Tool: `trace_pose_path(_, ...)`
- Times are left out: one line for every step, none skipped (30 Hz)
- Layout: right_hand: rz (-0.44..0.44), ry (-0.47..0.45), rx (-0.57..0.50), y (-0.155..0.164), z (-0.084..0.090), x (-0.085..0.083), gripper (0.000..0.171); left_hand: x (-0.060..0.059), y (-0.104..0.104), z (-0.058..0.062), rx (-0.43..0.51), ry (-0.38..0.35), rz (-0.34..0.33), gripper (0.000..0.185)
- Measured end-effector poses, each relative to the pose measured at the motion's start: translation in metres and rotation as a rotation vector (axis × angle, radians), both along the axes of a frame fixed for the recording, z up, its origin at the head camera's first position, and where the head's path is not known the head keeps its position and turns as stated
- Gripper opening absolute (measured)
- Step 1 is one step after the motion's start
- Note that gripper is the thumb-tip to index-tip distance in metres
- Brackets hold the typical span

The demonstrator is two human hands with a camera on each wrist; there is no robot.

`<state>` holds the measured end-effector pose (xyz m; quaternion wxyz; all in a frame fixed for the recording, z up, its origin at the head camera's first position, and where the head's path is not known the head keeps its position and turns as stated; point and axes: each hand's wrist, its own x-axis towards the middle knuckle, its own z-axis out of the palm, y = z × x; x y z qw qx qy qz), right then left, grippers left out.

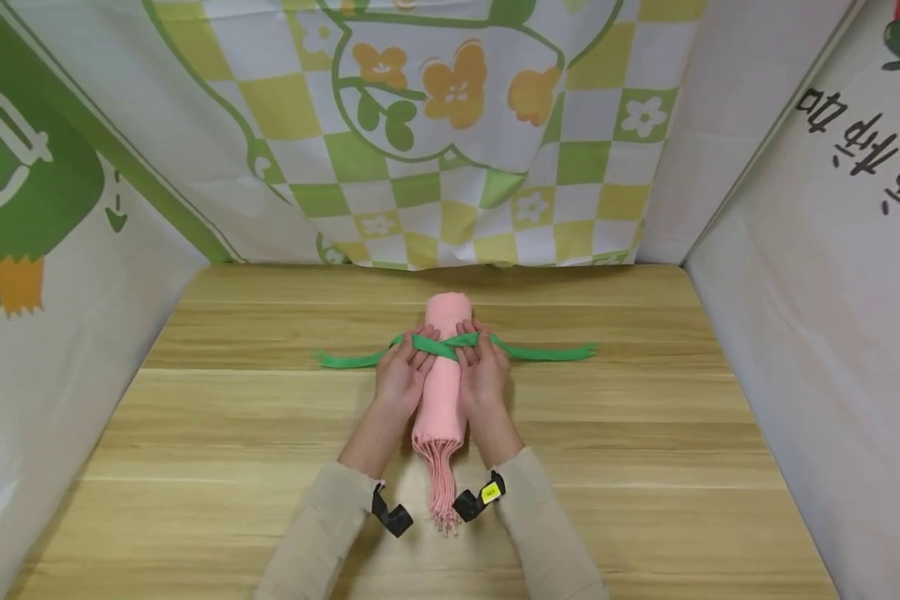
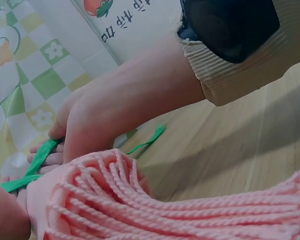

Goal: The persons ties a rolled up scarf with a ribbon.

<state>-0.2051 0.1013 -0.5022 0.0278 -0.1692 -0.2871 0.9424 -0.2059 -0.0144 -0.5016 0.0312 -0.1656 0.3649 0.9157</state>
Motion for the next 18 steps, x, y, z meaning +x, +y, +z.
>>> trace_pose_path(0.004, 0.006, 0.003, -0.0002, 0.0005, -0.0001, 0.046, -0.0005, 0.0003, 0.0013, 0.010, 0.002, 0.002, 0.041)
trace_pose_path(0.007, 0.011, -0.001, -0.0004, 0.0007, -0.0003, 0.047, -0.0010, 0.0005, 0.0025, 0.020, 0.003, 0.004, 0.042)
trace_pose_path(0.010, 0.016, -0.008, -0.0007, 0.0008, -0.0006, 0.047, -0.0015, 0.0008, 0.0034, 0.031, 0.003, 0.006, 0.042)
trace_pose_path(0.010, 0.018, -0.020, -0.0008, 0.0007, -0.0007, 0.047, -0.0022, 0.0011, 0.0039, 0.043, -0.001, 0.009, 0.042)
trace_pose_path(0.007, 0.017, -0.036, -0.0009, 0.0004, -0.0009, 0.045, -0.0026, 0.0011, 0.0040, 0.052, -0.008, 0.011, 0.042)
trace_pose_path(0.004, 0.015, -0.051, -0.0008, 0.0000, -0.0008, 0.043, -0.0027, 0.0010, 0.0038, 0.055, -0.017, 0.013, 0.042)
trace_pose_path(-0.001, 0.014, -0.067, -0.0006, -0.0005, -0.0007, 0.041, -0.0027, 0.0008, 0.0036, 0.056, -0.024, 0.014, 0.042)
trace_pose_path(-0.005, 0.014, -0.079, -0.0003, -0.0010, -0.0006, 0.039, -0.0028, 0.0008, 0.0032, 0.056, -0.035, 0.015, 0.041)
trace_pose_path(-0.009, 0.014, -0.091, 0.0000, -0.0013, -0.0005, 0.036, -0.0029, 0.0006, 0.0027, 0.055, -0.044, 0.017, 0.040)
trace_pose_path(-0.013, 0.013, -0.099, 0.0003, -0.0016, -0.0005, 0.033, -0.0032, 0.0003, 0.0019, 0.052, -0.052, 0.017, 0.038)
trace_pose_path(-0.014, 0.011, -0.103, 0.0007, -0.0019, -0.0006, 0.030, -0.0036, -0.0002, 0.0012, 0.044, -0.056, 0.014, 0.036)
trace_pose_path(-0.010, 0.011, -0.101, 0.0014, -0.0022, -0.0007, 0.027, -0.0041, -0.0006, 0.0006, 0.029, -0.056, 0.008, 0.035)
trace_pose_path(-0.004, 0.012, -0.098, 0.0020, -0.0023, -0.0012, 0.026, -0.0047, -0.0012, -0.0001, 0.015, -0.053, -0.001, 0.033)
trace_pose_path(0.005, 0.011, -0.092, 0.0028, -0.0025, -0.0016, 0.024, -0.0056, -0.0021, -0.0010, 0.000, -0.051, -0.016, 0.031)
trace_pose_path(0.018, 0.012, -0.084, 0.0038, -0.0028, -0.0021, 0.023, -0.0064, -0.0031, -0.0016, -0.018, -0.045, -0.036, 0.030)
trace_pose_path(0.035, 0.014, -0.072, 0.0051, -0.0032, -0.0026, 0.023, -0.0075, -0.0042, -0.0024, -0.038, -0.040, -0.059, 0.029)
trace_pose_path(0.056, 0.020, -0.054, 0.0067, -0.0036, -0.0031, 0.022, -0.0086, -0.0054, -0.0030, -0.062, -0.037, -0.085, 0.027)
trace_pose_path(0.081, 0.029, -0.032, 0.0084, -0.0041, -0.0036, 0.021, -0.0097, -0.0068, -0.0038, -0.082, -0.036, -0.113, 0.026)
